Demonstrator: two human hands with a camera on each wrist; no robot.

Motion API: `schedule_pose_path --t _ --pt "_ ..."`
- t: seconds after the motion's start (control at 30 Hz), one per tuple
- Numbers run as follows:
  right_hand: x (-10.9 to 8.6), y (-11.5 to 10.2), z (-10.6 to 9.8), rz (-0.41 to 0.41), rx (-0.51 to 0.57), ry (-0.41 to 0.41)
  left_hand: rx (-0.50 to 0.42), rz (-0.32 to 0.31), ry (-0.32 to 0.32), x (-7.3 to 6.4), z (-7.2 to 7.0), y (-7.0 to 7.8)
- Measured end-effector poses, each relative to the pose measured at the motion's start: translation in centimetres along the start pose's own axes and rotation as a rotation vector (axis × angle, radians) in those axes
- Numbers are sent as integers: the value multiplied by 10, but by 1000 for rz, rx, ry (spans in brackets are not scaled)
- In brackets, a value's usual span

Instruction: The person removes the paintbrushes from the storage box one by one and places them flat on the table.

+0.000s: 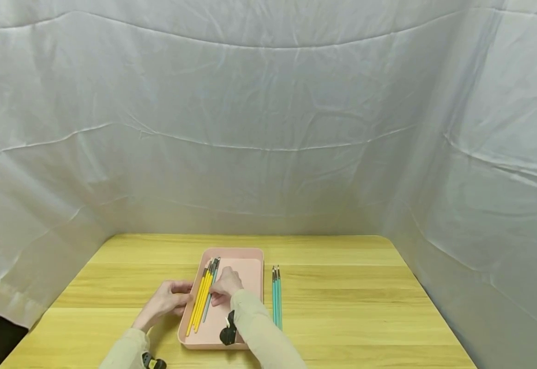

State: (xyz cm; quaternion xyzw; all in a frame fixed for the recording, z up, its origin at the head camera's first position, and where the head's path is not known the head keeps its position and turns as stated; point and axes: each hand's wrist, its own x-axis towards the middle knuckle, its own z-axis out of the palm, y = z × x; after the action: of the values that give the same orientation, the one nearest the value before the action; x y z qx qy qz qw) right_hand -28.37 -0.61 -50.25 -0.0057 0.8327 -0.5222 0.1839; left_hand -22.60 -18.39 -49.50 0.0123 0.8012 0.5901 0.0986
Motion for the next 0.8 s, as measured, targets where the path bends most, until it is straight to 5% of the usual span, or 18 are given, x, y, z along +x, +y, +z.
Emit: schedule_pose_path --t 0.33,0.53,0.63,0.8 --pt "-2 -8 6 -14 -160 65 14 -8 6 0 0 1" --pt "1 -8 10 -22 -251 89 -18 52 -21 1 -3 -5" --pt "-1 -8 7 -24 -224 63 -20 57 -24 1 -3 -6" --pt "-8 -7 -2 9 -30 -26 10 15 -8 0 -1 -1"
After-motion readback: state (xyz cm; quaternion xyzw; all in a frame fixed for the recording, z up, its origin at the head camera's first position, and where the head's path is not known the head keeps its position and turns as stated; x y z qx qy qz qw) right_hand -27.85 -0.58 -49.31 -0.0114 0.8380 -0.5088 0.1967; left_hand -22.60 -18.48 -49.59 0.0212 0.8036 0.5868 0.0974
